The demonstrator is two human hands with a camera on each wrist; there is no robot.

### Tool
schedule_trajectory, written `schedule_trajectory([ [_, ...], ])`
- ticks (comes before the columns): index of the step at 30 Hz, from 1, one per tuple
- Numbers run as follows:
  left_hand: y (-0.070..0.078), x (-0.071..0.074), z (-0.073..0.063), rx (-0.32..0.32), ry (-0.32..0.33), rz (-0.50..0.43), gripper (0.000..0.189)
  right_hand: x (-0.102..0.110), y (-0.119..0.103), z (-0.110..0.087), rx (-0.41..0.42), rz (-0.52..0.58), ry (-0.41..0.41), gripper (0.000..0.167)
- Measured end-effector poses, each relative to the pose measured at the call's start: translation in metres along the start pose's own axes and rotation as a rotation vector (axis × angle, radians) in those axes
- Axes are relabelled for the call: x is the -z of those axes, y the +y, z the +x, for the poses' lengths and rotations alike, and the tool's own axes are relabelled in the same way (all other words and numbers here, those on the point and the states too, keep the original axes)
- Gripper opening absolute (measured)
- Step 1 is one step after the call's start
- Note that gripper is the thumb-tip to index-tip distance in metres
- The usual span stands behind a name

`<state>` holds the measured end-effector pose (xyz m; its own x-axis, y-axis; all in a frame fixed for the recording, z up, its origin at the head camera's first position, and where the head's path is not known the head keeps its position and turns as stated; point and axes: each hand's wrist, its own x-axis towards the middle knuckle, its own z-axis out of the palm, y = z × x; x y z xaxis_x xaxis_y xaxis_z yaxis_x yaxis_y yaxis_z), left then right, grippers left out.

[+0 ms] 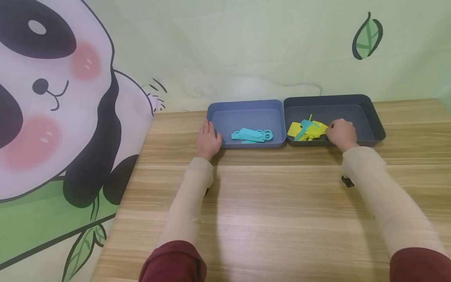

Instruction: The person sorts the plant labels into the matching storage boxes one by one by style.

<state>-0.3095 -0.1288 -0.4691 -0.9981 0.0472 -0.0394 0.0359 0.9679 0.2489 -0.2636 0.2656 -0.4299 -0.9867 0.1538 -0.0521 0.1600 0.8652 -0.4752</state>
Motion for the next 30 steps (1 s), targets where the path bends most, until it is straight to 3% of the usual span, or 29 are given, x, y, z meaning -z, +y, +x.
schedule_trajectory([
  [7,-0.002,0.007,0.003,-0.002,-0.061,-0.011,0.063,0.023,0.022,0.003,0.106,-0.161,0.118,0.03],
  [14,0.0,0.014,0.012,0.037,-0.122,0.006,0.067,0.056,0.036,0.008,0.186,-0.187,0.178,0.033],
  [19,0.017,0.035,0.019,0.05,-0.097,0.004,0.069,0.074,0.029,0.014,0.233,-0.207,0.386,0.035],
  [21,0.027,0.047,0.023,0.017,-0.057,0.011,0.069,0.08,0.023,0.017,0.257,-0.204,0.474,0.035],
  [23,0.039,0.059,0.027,-0.025,-0.005,0.025,0.068,0.086,0.017,0.018,0.275,-0.217,0.512,0.036],
  [26,0.059,0.076,0.034,-0.092,0.085,0.061,0.067,0.095,0.008,0.021,0.272,-0.243,0.451,0.043],
  [30,0.083,0.09,0.04,-0.134,0.139,0.129,0.068,0.101,-0.005,0.026,0.248,-0.32,0.257,0.06],
])
